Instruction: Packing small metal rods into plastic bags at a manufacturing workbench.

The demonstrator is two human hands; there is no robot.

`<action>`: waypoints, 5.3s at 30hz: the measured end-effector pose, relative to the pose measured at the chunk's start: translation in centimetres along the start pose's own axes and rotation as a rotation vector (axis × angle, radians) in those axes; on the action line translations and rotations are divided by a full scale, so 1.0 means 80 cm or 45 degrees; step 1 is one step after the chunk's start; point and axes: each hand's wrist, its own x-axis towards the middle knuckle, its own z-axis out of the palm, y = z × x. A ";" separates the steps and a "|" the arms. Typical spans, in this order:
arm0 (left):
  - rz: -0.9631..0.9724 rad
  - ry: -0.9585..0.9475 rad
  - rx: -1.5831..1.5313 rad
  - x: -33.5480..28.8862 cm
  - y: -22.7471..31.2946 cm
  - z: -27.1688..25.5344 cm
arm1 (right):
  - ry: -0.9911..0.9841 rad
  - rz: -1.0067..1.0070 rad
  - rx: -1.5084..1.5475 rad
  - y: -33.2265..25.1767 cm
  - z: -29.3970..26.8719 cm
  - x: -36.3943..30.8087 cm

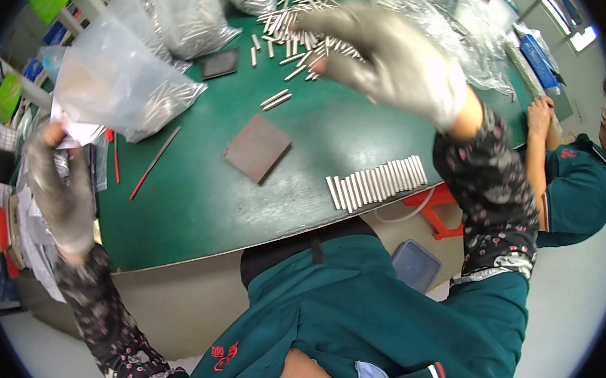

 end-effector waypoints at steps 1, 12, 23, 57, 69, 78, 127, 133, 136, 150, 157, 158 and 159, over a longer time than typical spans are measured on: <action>-0.037 0.056 -0.310 -0.026 0.033 0.021 | -0.100 0.159 0.027 0.011 -0.007 -0.043; -0.141 -0.712 -0.906 -0.039 0.260 0.122 | -0.119 0.523 0.299 0.006 0.030 -0.257; -0.125 -0.802 -0.838 -0.019 0.299 0.163 | -0.091 0.473 0.262 -0.032 0.076 -0.220; -2.130 -0.733 -3.048 -0.079 0.360 0.120 | -0.030 0.955 1.230 -0.138 0.098 -0.180; -1.730 -0.669 -2.505 -0.046 0.290 0.083 | 0.501 0.677 2.075 -0.120 0.088 -0.140; -1.145 -0.160 -1.844 -0.075 0.241 0.141 | 0.191 0.874 1.517 -0.122 0.117 -0.120; -0.413 -0.147 -0.993 -0.009 0.271 0.157 | 0.681 1.574 2.676 -0.112 0.125 -0.095; -0.707 -0.021 -1.380 -0.007 0.289 0.168 | 0.634 1.169 2.554 -0.103 0.157 -0.113; -1.200 0.095 -1.881 -0.001 0.295 0.159 | 0.641 1.144 2.604 -0.105 0.152 -0.112; -1.196 0.048 -2.378 -0.003 0.289 0.178 | 0.299 1.129 1.617 -0.084 0.114 -0.146; -1.096 -0.172 -2.066 -0.006 0.312 0.200 | 0.548 1.376 1.268 -0.056 0.088 -0.167; -0.834 -0.287 -1.647 -0.011 0.309 0.209 | 0.490 1.181 1.028 -0.052 0.093 -0.169; -0.586 -0.390 -1.222 -0.011 0.308 0.208 | 0.415 0.993 0.801 -0.054 0.097 -0.171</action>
